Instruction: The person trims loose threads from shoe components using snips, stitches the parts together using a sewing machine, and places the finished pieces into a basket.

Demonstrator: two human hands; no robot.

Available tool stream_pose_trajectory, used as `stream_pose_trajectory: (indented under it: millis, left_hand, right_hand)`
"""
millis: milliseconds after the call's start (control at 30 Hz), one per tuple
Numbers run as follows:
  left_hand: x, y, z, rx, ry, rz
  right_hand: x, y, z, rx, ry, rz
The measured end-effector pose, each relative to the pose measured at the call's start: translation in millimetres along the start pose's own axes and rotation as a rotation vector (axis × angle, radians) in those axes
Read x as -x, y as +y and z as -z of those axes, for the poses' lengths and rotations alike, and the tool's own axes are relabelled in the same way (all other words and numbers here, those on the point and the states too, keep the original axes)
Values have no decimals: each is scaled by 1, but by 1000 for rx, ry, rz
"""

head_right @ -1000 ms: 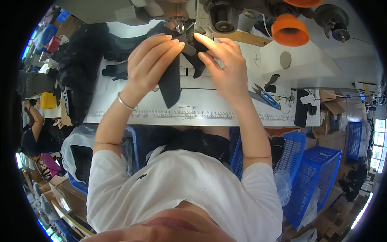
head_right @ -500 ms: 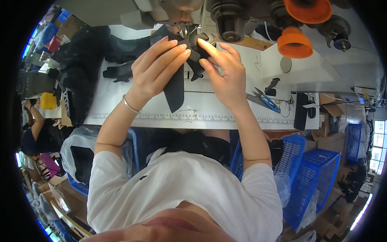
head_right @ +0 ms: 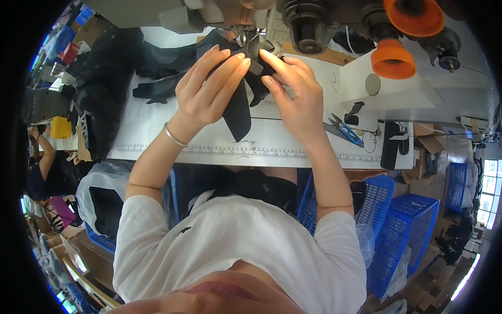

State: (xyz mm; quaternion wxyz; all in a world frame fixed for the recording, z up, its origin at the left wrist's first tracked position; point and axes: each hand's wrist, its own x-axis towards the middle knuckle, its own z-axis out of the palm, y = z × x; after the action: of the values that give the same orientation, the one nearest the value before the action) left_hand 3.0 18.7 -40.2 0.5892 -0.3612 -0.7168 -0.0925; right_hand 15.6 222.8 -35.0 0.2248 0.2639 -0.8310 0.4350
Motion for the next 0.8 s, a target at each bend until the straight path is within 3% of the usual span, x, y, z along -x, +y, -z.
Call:
stream_pose_trajectory:
  millis: [200,400,800]
  left_hand:
    - [-5,4,5,9,-34,40]
    - [-3,6,5,-8,-47,59]
    - [-6,12,5,-12,-81,101]
  right_hand:
    - [-8,-8,13,79,-139,-30]
    - [-9,-3,13,89,-111,98]
    - [-13,-6,22,3,-217,-83]
